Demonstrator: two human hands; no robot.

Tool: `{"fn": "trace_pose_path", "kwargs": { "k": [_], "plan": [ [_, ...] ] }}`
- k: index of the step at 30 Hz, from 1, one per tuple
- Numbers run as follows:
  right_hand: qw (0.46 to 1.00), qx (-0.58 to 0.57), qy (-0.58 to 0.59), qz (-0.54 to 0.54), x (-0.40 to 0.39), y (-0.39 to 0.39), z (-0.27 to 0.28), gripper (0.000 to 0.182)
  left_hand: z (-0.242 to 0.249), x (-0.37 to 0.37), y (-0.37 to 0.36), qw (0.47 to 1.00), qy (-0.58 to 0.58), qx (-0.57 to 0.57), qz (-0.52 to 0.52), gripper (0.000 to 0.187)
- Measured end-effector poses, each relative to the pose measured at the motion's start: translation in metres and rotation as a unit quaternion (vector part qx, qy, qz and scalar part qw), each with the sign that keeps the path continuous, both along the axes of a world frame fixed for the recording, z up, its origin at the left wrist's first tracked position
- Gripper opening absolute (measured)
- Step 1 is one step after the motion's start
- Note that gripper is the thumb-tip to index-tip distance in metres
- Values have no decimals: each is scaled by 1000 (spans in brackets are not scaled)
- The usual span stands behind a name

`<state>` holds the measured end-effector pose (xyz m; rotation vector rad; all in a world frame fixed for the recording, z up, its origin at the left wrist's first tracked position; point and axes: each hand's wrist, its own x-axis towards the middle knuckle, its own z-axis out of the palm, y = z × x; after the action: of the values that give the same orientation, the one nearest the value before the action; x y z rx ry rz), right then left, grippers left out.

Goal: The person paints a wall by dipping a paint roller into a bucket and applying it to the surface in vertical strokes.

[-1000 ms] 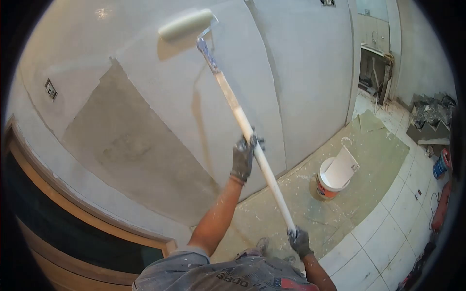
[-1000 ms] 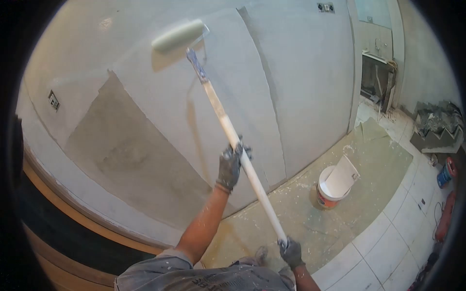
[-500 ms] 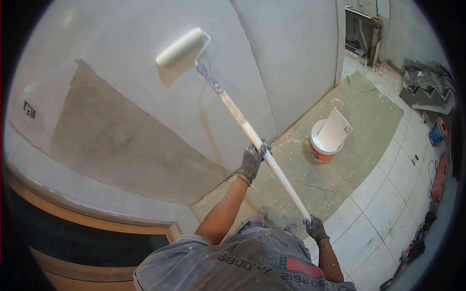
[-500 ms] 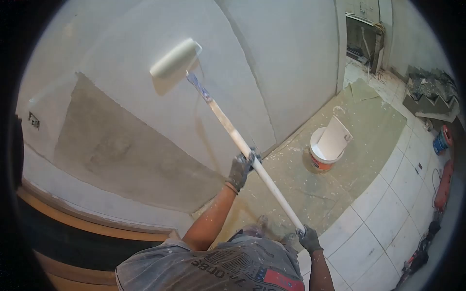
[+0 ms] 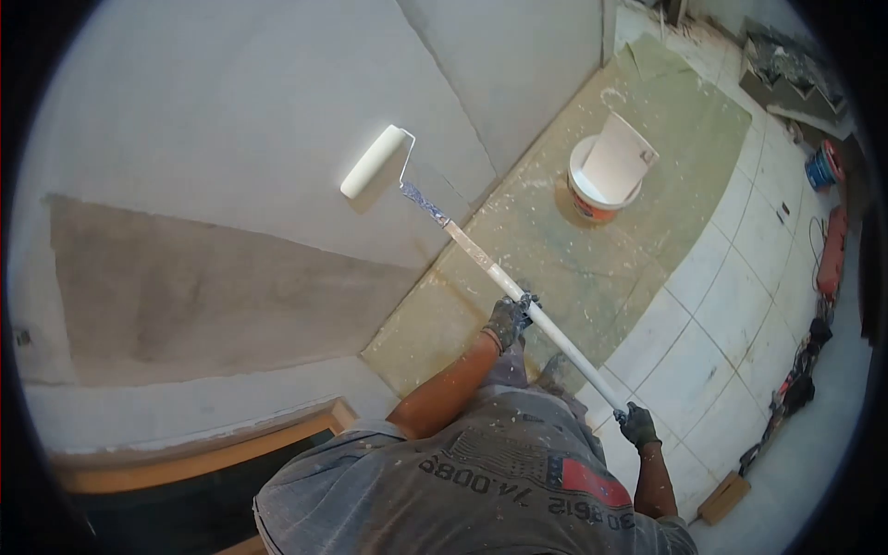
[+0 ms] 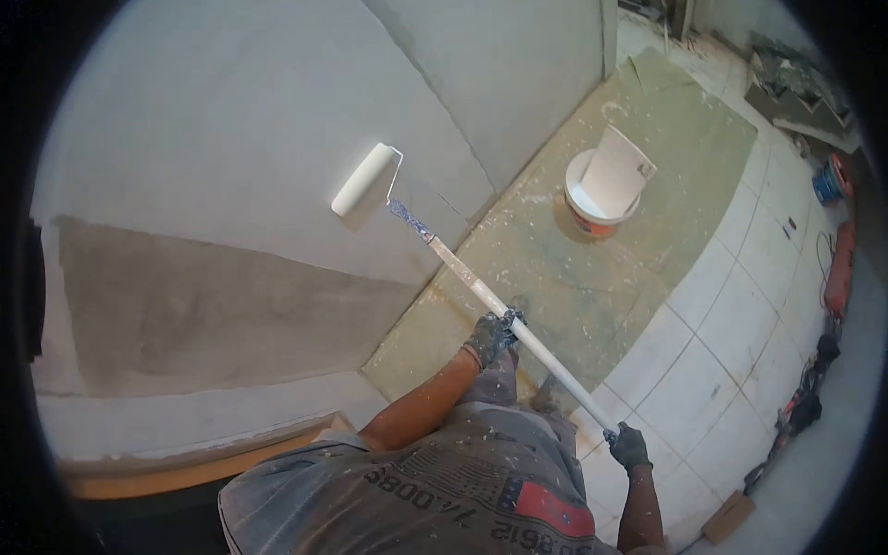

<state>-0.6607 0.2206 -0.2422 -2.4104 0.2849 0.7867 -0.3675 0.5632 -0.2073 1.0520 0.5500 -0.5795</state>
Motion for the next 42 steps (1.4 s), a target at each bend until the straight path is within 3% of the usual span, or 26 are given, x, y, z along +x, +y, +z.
{"fn": "trace_pose_path", "kwargs": {
  "k": [2,6,8,11,12,14,15,19,20,21,22,23,24,26,28,32,33,34,35,36,37,40,42],
  "plan": [
    [996,-12,84,-5,5,0,7,35,-16,10,6,994,104,1,-36,24],
    [987,-87,135,-28,17,6,25,26,-56,21,6,984,167,-55,-29,28],
    [980,-106,168,-22,30,14,41,29,-90,26,11,955,269,-115,53,15],
    [965,-133,225,34,58,36,63,38,-147,38,22,929,339,-92,117,10],
    [966,-135,214,43,68,48,67,40,-162,44,34,925,351,-90,116,10],
    [965,-144,214,57,91,79,75,46,-192,48,68,942,227,-241,47,8],
    [967,-142,208,40,108,98,79,45,-211,54,72,955,260,-125,69,8],
    [967,-124,223,-29,172,166,82,41,-322,75,140,945,293,-143,-6,12],
    [963,-119,237,-41,182,177,79,37,-337,79,147,970,219,-29,-104,14],
    [963,-122,234,-52,196,189,77,37,-334,91,147,966,138,84,-201,15],
    [963,-125,230,-62,209,198,76,37,-331,94,134,965,145,82,-205,15],
    [962,-125,236,-65,214,202,72,37,-304,114,124,960,271,52,-47,18],
    [962,-132,231,-66,220,206,69,37,-274,135,114,916,386,21,111,20],
    [960,-140,231,-69,228,206,67,38,-313,131,121,912,394,50,102,24],
    [963,-144,220,-62,231,198,78,39,-348,118,134,892,436,-66,103,23],
    [964,-146,210,-71,235,176,102,38,-331,112,114,909,397,-95,83,22],
    [964,-153,206,-75,239,173,105,38,-344,112,116,951,297,-33,-80,23],
    [962,-161,204,-77,242,172,108,38,-351,115,116,953,185,29,-239,25],
    [963,-166,196,-80,250,170,107,37,-336,131,104,952,184,29,-243,25],
    [963,-166,196,-84,261,168,105,37,-304,161,82,955,285,-15,-87,28],
    [963,-176,183,-90,274,167,103,38,-284,185,67,922,375,-57,73,30],
    [963,-190,173,-82,299,159,100,39,-323,204,81,924,372,-87,18,30],
    [968,-218,118,-44,303,150,102,40,-297,212,64,917,392,-61,32,26]
  ]
}}
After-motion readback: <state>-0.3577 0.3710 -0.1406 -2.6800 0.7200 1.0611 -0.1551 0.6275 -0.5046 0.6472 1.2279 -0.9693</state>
